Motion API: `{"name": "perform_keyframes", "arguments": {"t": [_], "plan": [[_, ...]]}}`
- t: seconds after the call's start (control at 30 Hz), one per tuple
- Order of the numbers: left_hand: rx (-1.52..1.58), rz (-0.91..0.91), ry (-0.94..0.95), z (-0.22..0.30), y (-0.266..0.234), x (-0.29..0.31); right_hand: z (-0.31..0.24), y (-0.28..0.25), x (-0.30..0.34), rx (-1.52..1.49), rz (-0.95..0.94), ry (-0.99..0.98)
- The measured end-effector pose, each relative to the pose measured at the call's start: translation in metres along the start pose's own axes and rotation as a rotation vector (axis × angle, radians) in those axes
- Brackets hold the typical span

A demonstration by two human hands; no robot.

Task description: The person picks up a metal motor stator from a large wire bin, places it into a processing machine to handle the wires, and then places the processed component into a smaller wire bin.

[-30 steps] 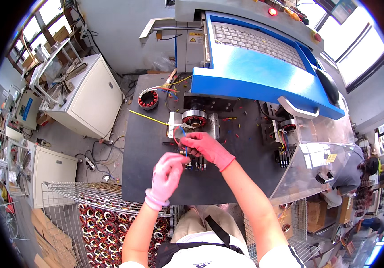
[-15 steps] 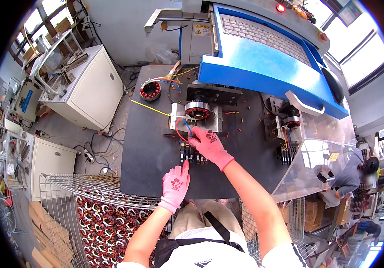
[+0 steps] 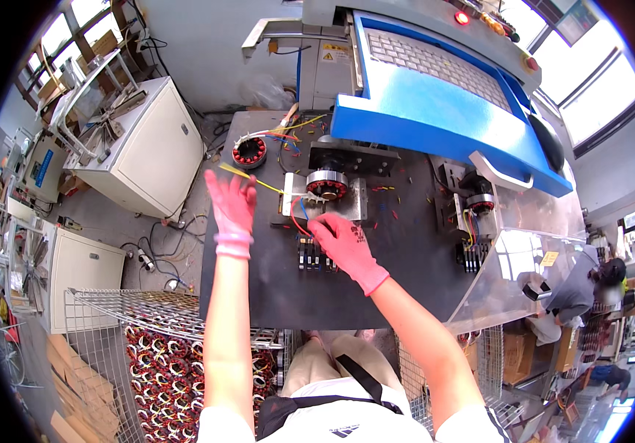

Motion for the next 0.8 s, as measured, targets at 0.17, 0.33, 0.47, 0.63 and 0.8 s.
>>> {"name": "perform_keyframes", "arguments": {"t": [0.17,0.33,0.47,0.63,0.8], "plan": [[-0.436,-0.524,-0.022,-0.008,0.022,0.057,-0.004,-0.006,-0.008,-0.546,-0.427,0.231],[-0.8,-0.752,0.084,-0.019,-0.002,0.163,-0.012,-0.007,-0.008,-0.345,-0.417,0.206],[-1.523,-0.568,0.511,-0.046,-0.036,0.168,0.015,0.0,-0.007,0.007,-0.184,0.039],[-1.947,-0.562,0.437,-0.078,-0.082,0.158,0.031,0.015,-0.007,0.355,0.005,-0.175],[-2.011,-0.545,0.485,-0.084,-0.088,0.157,0.035,0.017,-0.008,0.449,0.031,-0.198]]}}
Point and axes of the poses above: each hand's wrist, its own x-axis away from the middle knuckle, its own y-axis out of the palm, z = x × y, the point moved 1 cm from there along -x, towards the middle knuckle, and after that the axes turned 15 degrees about x, right-handed, at the moved point
